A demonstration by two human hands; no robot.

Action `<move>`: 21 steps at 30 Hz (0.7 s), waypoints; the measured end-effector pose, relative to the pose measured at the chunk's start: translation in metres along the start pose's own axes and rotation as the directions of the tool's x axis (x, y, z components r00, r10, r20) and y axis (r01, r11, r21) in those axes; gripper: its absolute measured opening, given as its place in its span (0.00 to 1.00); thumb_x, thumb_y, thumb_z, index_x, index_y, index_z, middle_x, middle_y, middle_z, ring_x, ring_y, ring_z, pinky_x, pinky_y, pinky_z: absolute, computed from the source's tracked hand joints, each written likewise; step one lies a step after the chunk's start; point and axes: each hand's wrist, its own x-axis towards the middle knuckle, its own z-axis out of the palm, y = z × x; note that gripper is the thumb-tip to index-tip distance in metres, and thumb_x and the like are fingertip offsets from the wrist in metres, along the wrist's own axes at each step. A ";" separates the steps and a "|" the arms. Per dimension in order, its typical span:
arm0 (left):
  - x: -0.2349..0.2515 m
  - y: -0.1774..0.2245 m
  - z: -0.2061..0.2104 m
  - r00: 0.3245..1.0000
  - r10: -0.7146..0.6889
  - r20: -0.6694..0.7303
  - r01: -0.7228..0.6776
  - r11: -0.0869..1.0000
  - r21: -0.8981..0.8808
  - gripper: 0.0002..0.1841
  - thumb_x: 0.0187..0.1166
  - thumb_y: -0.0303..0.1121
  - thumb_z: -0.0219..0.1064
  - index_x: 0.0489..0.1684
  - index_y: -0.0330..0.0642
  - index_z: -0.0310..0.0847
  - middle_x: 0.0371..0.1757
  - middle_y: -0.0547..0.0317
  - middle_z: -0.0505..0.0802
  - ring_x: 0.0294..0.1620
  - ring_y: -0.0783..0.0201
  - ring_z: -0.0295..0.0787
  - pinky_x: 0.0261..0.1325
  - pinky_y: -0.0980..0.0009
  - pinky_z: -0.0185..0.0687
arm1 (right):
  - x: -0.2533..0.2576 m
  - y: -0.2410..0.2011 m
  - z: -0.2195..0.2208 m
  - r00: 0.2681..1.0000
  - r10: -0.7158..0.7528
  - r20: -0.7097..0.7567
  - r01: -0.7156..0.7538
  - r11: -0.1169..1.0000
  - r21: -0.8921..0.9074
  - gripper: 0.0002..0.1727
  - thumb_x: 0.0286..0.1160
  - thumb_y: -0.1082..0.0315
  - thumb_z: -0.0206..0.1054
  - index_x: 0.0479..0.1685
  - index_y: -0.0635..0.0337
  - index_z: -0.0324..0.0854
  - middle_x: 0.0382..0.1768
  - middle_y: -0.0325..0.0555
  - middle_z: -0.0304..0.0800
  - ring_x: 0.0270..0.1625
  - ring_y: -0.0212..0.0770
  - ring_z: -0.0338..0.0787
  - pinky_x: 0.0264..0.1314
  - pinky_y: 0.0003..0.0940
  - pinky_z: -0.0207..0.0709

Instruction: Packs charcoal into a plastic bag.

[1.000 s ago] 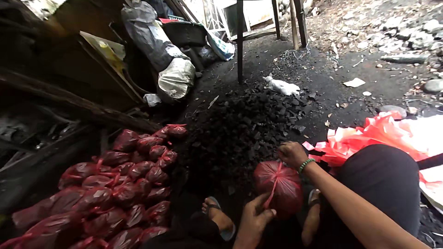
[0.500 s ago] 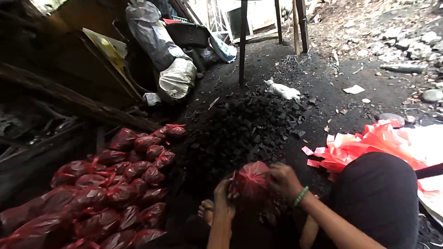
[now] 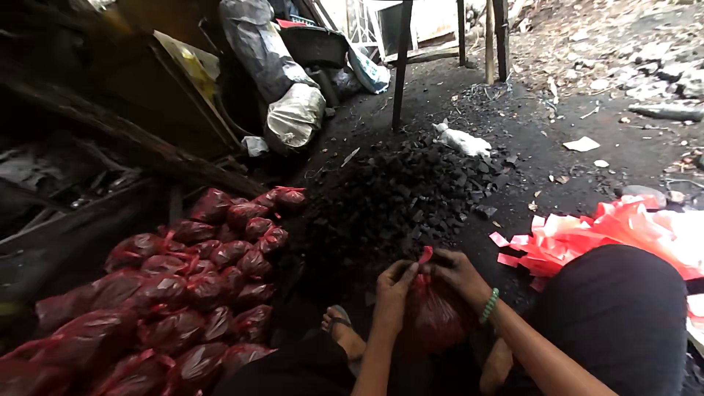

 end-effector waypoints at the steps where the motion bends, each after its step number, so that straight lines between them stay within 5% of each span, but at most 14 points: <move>1: -0.001 0.001 0.001 1.000 -0.005 0.019 0.005 0.999 -0.033 0.07 0.84 0.25 0.62 0.42 0.35 0.87 0.31 0.62 0.91 0.31 0.74 0.85 0.39 0.77 0.84 | -0.005 0.004 -0.001 0.999 -0.035 0.039 0.037 0.998 -0.043 0.09 0.73 0.67 0.75 0.44 0.64 0.90 0.41 0.41 0.92 0.43 0.28 0.88 0.51 0.27 0.84; 6: 0.002 0.008 -0.001 1.000 -0.029 -0.003 0.029 0.979 0.200 0.06 0.83 0.28 0.66 0.39 0.37 0.88 0.29 0.64 0.89 0.28 0.75 0.82 0.35 0.78 0.79 | -0.013 0.027 0.002 0.878 -0.479 -0.013 0.441 0.818 -0.370 0.05 0.68 0.71 0.74 0.35 0.64 0.94 0.51 0.53 0.89 0.50 0.38 0.90 0.55 0.31 0.87; 9: 0.004 0.015 0.000 0.998 -0.057 -0.017 0.058 0.869 0.492 0.08 0.82 0.33 0.69 0.38 0.38 0.90 0.32 0.58 0.91 0.34 0.67 0.85 0.44 0.66 0.80 | -0.013 0.032 0.005 0.839 -0.543 -0.022 0.472 0.748 -0.466 0.05 0.72 0.73 0.71 0.36 0.64 0.92 0.68 0.58 0.84 0.53 0.39 0.93 0.56 0.34 0.90; 13: -0.001 0.010 0.001 0.995 0.092 0.032 -0.090 0.740 0.666 0.11 0.82 0.37 0.69 0.49 0.37 0.90 0.44 0.51 0.94 0.46 0.57 0.91 0.55 0.55 0.85 | -0.009 0.029 -0.003 0.896 -0.443 0.023 0.408 0.802 -0.436 0.07 0.75 0.73 0.68 0.42 0.66 0.91 0.45 0.51 0.94 0.47 0.43 0.94 0.54 0.40 0.88; 15: -0.002 0.005 0.000 0.982 0.166 0.088 -0.179 0.688 0.704 0.15 0.83 0.37 0.69 0.54 0.34 0.89 0.50 0.45 0.93 0.50 0.50 0.92 0.58 0.49 0.86 | -0.006 0.030 -0.005 0.917 -0.399 0.029 0.376 0.834 -0.404 0.07 0.76 0.74 0.68 0.43 0.66 0.91 0.43 0.50 0.93 0.46 0.41 0.93 0.54 0.36 0.87; 18: -0.005 0.010 0.000 0.997 0.029 0.078 -0.067 0.840 0.539 0.12 0.86 0.34 0.65 0.48 0.34 0.89 0.45 0.53 0.91 0.43 0.62 0.87 0.53 0.62 0.83 | -0.005 0.034 -0.005 0.906 -0.422 0.031 0.396 0.820 -0.413 0.07 0.74 0.76 0.68 0.41 0.66 0.92 0.52 0.52 0.94 0.52 0.42 0.94 0.58 0.37 0.88; 21: -0.006 0.009 0.002 0.982 -0.191 0.018 0.190 0.981 0.028 0.10 0.88 0.29 0.59 0.42 0.35 0.85 0.26 0.65 0.85 0.22 0.78 0.74 0.28 0.82 0.72 | -0.006 0.033 -0.004 0.890 -0.456 0.017 0.425 0.813 -0.397 0.05 0.66 0.74 0.74 0.36 0.67 0.92 0.47 0.51 0.95 0.49 0.41 0.95 0.54 0.35 0.89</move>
